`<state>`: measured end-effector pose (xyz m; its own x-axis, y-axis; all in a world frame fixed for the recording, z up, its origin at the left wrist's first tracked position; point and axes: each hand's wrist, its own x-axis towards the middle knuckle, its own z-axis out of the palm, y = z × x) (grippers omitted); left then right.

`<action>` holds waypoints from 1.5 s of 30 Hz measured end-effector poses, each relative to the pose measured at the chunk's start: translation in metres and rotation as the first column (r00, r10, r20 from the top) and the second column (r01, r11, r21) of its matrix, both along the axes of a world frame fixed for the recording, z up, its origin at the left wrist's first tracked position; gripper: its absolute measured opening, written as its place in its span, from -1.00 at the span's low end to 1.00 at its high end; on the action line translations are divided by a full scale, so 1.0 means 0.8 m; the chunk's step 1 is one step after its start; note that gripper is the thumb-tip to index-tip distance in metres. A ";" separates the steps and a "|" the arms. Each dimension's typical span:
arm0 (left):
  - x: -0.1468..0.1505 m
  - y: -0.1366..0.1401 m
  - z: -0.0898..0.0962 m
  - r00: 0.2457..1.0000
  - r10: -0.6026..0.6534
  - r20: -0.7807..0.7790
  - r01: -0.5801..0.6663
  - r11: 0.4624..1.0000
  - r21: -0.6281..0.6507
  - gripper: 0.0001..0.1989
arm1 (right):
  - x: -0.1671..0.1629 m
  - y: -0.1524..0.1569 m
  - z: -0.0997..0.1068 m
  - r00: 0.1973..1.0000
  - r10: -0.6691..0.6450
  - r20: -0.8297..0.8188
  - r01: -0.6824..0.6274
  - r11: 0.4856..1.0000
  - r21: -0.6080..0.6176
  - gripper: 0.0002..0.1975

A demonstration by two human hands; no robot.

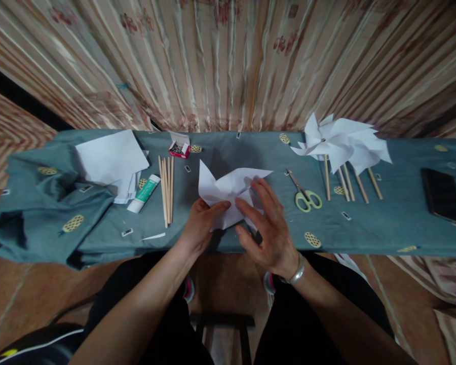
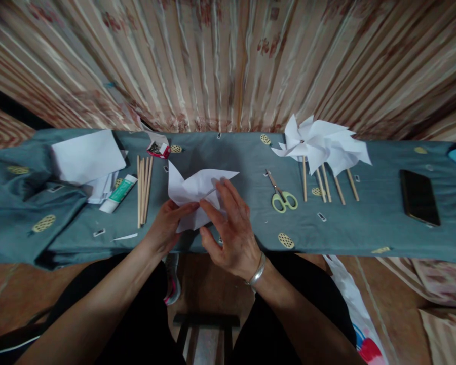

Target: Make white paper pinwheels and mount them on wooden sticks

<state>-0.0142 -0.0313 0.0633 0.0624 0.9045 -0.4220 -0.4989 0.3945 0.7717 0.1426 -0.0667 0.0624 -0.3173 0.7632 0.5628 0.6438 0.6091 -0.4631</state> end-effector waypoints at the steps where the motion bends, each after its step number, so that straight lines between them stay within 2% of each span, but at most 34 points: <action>1: 0.000 0.001 0.000 1.000 0.011 0.009 -0.010 1.000 -0.012 -0.64 | 0.003 0.001 0.001 1.000 -0.028 -0.012 0.028 1.000 -0.008 -0.39; 4: 0.000 0.005 -0.001 0.999 0.043 0.020 -0.042 0.998 -0.040 -0.63 | 0.014 0.008 0.001 0.985 -0.149 -0.091 0.139 0.984 -0.107 -0.37; 7: 0.002 0.007 -0.003 0.999 0.038 0.025 -0.036 0.998 -0.047 -0.62 | 0.025 0.022 -0.004 0.923 -0.258 -0.284 0.150 0.924 -0.352 -0.32; 9: 0.005 0.007 -0.005 1.000 0.007 0.027 -0.006 0.999 -0.040 -0.62 | 0.029 0.034 -0.006 0.845 -0.278 -0.456 -0.018 0.838 -0.545 -0.32; 10: 0.007 0.006 -0.006 1.000 -0.009 0.028 0.010 0.999 -0.034 -0.63 | 0.030 0.040 -0.007 0.800 -0.276 -0.533 -0.145 0.773 -0.617 -0.35; 12: 0.010 0.006 -0.007 0.999 -0.033 0.028 0.034 0.999 -0.022 -0.63 | 0.027 0.048 -0.006 0.714 -0.278 -0.643 -0.357 0.646 -0.674 -0.42; 13: 0.012 0.006 -0.008 0.999 -0.039 0.027 0.040 0.999 -0.016 -0.63 | 0.025 0.051 -0.005 0.682 -0.283 -0.675 -0.414 0.611 -0.675 -0.45; 14: 0.014 0.005 -0.009 0.999 -0.041 0.024 0.041 0.999 -0.010 -0.64 | 0.022 0.053 -0.005 0.663 -0.288 -0.691 -0.436 0.601 -0.669 -0.48; 16: 0.016 0.005 -0.011 0.999 -0.042 0.015 0.042 0.999 0.009 -0.64 | 0.017 0.055 -0.006 0.664 -0.298 -0.686 -0.408 0.625 -0.666 -0.51; 24: 0.018 0.007 -0.020 0.998 0.001 -0.064 0.006 0.992 0.123 -0.64 | 0.010 0.058 -0.016 0.767 -0.359 -0.531 -0.177 0.678 -0.714 -0.60; 30: 0.014 0.009 -0.014 0.992 0.019 -0.126 0.004 0.984 0.180 -0.62 | 0.007 0.058 -0.012 0.748 -0.359 -0.558 -0.185 0.694 -0.695 -0.61; 34: 0.010 0.010 -0.012 0.987 -0.016 -0.162 0.049 0.979 0.200 -0.66 | 0.008 0.056 -0.009 0.738 -0.357 -0.573 -0.214 0.681 -0.700 -0.61; 38: 0.009 0.011 -0.017 0.982 -0.034 -0.184 0.070 0.978 0.195 -0.71 | 0.009 0.055 -0.009 0.757 -0.381 -0.531 -0.162 0.678 -0.717 -0.62; 45: 0.011 0.019 -0.021 0.975 0.015 -0.220 0.032 0.978 0.207 -0.76 | 0.003 0.060 -0.008 0.727 -0.418 -0.545 -0.154 0.674 -0.723 -0.64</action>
